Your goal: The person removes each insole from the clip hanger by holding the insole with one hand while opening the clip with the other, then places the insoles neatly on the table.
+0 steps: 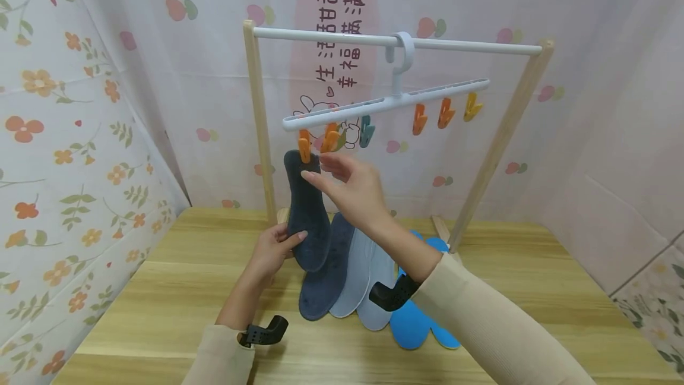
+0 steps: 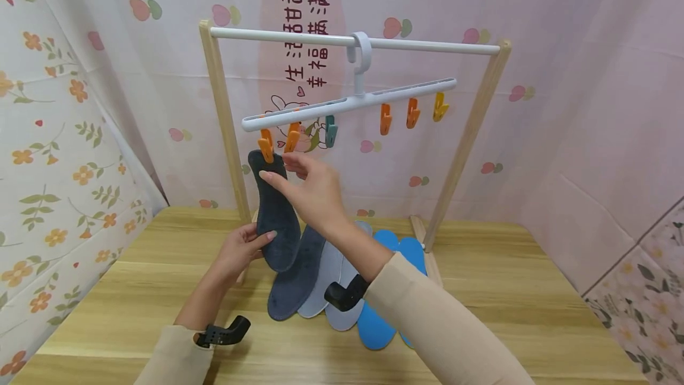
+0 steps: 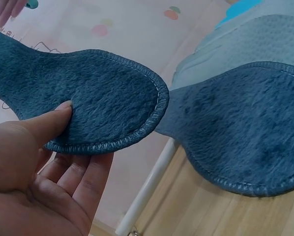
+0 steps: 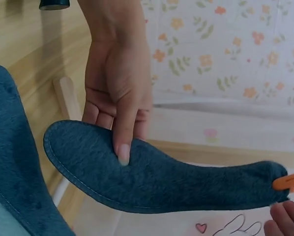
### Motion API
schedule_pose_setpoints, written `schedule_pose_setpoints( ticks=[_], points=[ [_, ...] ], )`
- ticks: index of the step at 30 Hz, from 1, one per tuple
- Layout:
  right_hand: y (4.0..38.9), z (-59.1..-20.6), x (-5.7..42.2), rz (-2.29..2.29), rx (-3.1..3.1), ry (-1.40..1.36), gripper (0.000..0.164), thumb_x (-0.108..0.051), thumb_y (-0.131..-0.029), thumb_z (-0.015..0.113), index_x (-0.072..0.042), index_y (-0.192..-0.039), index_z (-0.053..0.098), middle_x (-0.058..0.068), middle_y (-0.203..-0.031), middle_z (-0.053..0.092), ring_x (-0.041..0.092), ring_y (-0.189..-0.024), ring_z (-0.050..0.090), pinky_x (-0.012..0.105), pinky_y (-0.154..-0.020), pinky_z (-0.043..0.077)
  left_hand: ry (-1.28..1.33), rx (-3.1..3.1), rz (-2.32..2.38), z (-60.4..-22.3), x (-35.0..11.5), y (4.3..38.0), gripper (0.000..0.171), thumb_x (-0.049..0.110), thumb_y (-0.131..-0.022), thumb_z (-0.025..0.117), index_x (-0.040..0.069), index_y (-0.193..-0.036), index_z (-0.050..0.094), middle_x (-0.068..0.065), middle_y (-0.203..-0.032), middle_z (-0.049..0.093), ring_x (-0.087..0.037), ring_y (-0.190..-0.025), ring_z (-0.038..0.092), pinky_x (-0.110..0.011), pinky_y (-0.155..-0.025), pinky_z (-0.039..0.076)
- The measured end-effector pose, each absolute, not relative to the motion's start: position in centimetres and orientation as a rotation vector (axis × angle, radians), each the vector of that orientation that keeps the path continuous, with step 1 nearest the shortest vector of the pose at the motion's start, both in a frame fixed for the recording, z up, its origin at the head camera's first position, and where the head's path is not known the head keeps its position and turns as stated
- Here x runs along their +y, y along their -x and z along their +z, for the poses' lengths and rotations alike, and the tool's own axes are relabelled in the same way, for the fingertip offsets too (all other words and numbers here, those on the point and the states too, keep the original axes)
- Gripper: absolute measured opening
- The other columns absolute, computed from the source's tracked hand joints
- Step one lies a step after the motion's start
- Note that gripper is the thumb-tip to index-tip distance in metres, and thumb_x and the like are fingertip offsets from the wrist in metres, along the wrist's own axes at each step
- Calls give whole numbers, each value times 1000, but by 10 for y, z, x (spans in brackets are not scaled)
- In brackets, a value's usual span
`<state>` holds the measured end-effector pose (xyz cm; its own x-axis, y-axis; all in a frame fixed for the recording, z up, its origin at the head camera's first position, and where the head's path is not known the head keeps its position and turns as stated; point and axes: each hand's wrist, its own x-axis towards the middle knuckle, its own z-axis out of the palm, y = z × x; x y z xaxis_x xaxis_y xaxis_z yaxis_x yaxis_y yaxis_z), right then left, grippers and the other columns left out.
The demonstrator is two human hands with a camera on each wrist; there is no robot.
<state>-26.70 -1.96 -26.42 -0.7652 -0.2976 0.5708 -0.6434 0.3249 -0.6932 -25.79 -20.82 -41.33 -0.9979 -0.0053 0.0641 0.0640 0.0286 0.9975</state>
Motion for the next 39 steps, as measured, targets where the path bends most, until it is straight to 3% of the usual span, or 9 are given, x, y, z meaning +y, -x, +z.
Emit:
schedule_pose_setpoints(
  ticks=[11, 17, 21, 24, 29, 33, 36, 39],
  points=[
    [268, -237, -37, 1249, -2437, -860, 67, -38, -94, 72, -7, -150, 49, 9, -149, 57, 21, -139, 54, 37, -113, 46, 75, -2266, -2135, -410, -216, 257, 39, 15, -98, 67, -6, -131, 62, -11, -110, 77, -6, -87, 73, -29, -84, 62],
    [279, -228, -45, 1172, -2514, -843, 56, -36, -99, 66, -10, -146, 52, 13, -147, 58, 29, -138, 54, 47, -112, 47, 74, -2293, -2129, -411, -218, 257, 38, 15, -98, 67, -5, -130, 63, -11, -111, 77, -7, -89, 73, -31, -86, 61],
    [286, -225, -49, 1145, -2547, -806, 47, -34, -100, 64, -8, -139, 56, 15, -134, 65, 30, -120, 62, 47, -101, 54, 68, -2311, -2122, -411, -218, 257, 37, 15, -97, 68, -4, -129, 64, -9, -109, 77, -8, -89, 74, -32, -87, 61],
    [289, -223, -52, 1122, -2578, -767, 41, -33, -101, 63, -6, -131, 58, 16, -128, 66, 32, -117, 62, 47, -99, 55, 72, -2324, -2113, -410, -218, 256, 37, 15, -97, 68, -3, -129, 65, -8, -108, 77, -9, -89, 74, -34, -88, 61],
    [293, -222, -58, 1133, -2619, -692, 46, -33, -104, 58, -6, -141, 53, 16, -144, 59, 32, -136, 56, 48, -108, 50, 94, -2343, -2093, -410, -218, 255, 35, 14, -97, 68, -3, -128, 65, -9, -107, 78, -11, -90, 75, -36, -90, 61],
    [297, -226, -62, 1126, -2586, -679, 44, -28, -106, 54, -4, -144, 51, 17, -126, 68, 29, -110, 69, 39, -93, 60, 107, -2353, -2090, -411, -218, 256, 36, 15, -97, 68, -3, -128, 66, -11, -108, 78, -13, -91, 75, -37, -91, 61],
    [300, -228, -63, 1085, -2539, -692, 39, -26, -106, 53, -2, -137, 56, 15, -101, 68, 25, -84, 64, 30, -72, 58, 107, -2353, -2094, -411, -218, 255, 36, 15, -97, 68, -3, -128, 65, -11, -108, 77, -13, -92, 75, -37, -91, 61],
    [301, -229, -64, 1083, -2498, -701, 38, -26, -106, 55, -3, -135, 59, 12, -95, 67, 22, -80, 60, 27, -67, 53, 106, -2355, -2094, -411, -218, 255, 36, 15, -97, 68, -3, -128, 65, -10, -107, 77, -13, -91, 75, -36, -91, 61]
  ],
)
